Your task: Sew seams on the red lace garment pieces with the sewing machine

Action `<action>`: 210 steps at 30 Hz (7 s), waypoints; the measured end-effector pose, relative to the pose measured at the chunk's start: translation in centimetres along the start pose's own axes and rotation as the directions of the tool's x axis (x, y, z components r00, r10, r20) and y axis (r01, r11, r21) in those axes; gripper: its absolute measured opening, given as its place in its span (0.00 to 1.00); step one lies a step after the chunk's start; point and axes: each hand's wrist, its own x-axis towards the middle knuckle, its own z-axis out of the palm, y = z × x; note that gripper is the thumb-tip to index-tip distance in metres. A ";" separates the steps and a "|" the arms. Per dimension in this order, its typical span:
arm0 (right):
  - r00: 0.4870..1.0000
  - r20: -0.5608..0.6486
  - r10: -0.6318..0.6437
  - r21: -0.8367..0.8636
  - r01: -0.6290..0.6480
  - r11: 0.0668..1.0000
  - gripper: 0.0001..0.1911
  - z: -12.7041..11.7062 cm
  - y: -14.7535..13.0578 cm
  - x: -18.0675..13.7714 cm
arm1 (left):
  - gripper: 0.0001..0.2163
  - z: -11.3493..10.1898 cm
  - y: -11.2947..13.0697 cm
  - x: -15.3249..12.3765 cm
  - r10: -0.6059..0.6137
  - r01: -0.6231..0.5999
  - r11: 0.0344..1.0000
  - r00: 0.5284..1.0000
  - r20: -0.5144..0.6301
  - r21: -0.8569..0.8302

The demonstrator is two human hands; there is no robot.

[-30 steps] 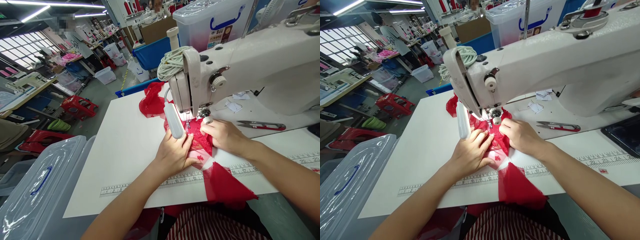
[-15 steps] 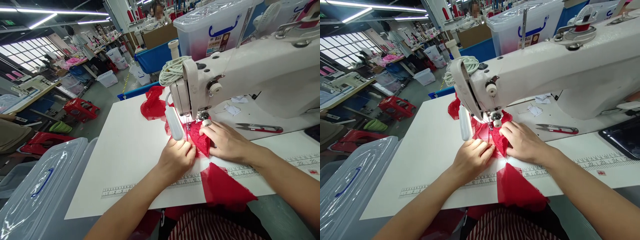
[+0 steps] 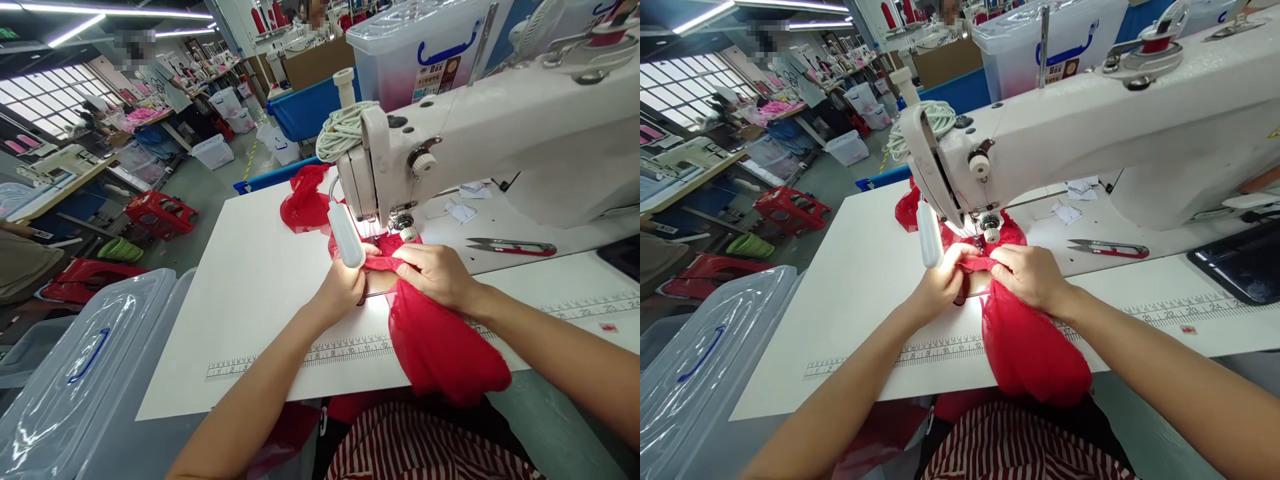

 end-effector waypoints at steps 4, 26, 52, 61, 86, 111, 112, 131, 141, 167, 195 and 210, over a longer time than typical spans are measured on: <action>0.999 -0.041 -0.021 -0.056 0.018 0.998 0.14 0.3 -0.1 -0.1 | 0.13 0.6 0.4 -0.1 -0.038 0.038 0.999 0.997 0.068 0.001; 0.934 -0.241 -0.263 -0.387 0.156 0.909 0.16 -0.2 -0.7 -0.9 | 0.17 -1.0 1.1 0.0 -0.126 0.121 0.992 0.975 0.181 0.040; 0.944 -0.206 -0.259 -0.302 0.191 0.934 0.13 -0.2 -1.5 -1.3 | 0.13 1.7 1.0 -1.2 0.197 -0.132 0.844 0.978 -0.072 0.520; 0.979 -0.125 -0.161 -0.412 0.097 0.906 0.16 -0.3 -0.9 -1.5 | 0.14 1.7 0.9 -1.7 0.276 -0.230 0.771 0.961 0.015 0.594; 0.969 0.127 -0.213 -0.266 0.240 0.933 0.16 -0.8 -0.3 -0.9 | 0.38 -1.4 2.0 -2.3 0.115 -0.309 0.819 0.914 0.389 0.484; 0.974 0.212 -0.074 -0.333 0.143 0.932 0.24 -1.0 -0.6 -0.6 | 0.40 -0.5 2.1 -2.5 0.134 -0.276 0.815 0.946 0.297 0.510; 0.975 0.210 -0.076 -0.335 0.145 0.931 0.24 -1.0 -0.6 -0.5 | 0.40 -0.5 2.1 -2.5 0.133 -0.276 0.812 0.945 0.297 0.515; 0.962 0.273 -0.023 -0.334 0.117 0.935 0.23 -0.8 0.2 0.6 | 0.40 -0.6 1.3 -1.9 0.073 -0.238 0.782 0.953 0.295 0.576; 0.972 0.224 -0.066 -0.320 0.137 0.937 0.17 -1.1 0.7 0.4 | 0.44 -0.1 1.3 -1.7 0.149 -0.270 0.763 0.958 0.246 0.587; 0.947 0.115 -0.300 -0.202 0.318 0.926 0.15 -0.5 1.3 0.3 | 0.38 0.7 1.3 -2.8 0.238 -0.321 0.669 0.947 0.216 0.670; 0.939 0.336 0.068 -0.411 0.082 0.908 0.08 -1.5 -0.7 1.5 | 0.12 2.1 -1.1 -0.7 0.197 -0.102 0.773 0.977 -0.083 0.626; 0.996 0.064 -0.063 -0.265 0.078 0.961 0.16 1.4 0.5 1.0 | 0.12 2.2 -1.3 -0.2 -0.002 0.015 0.992 0.994 -0.111 0.125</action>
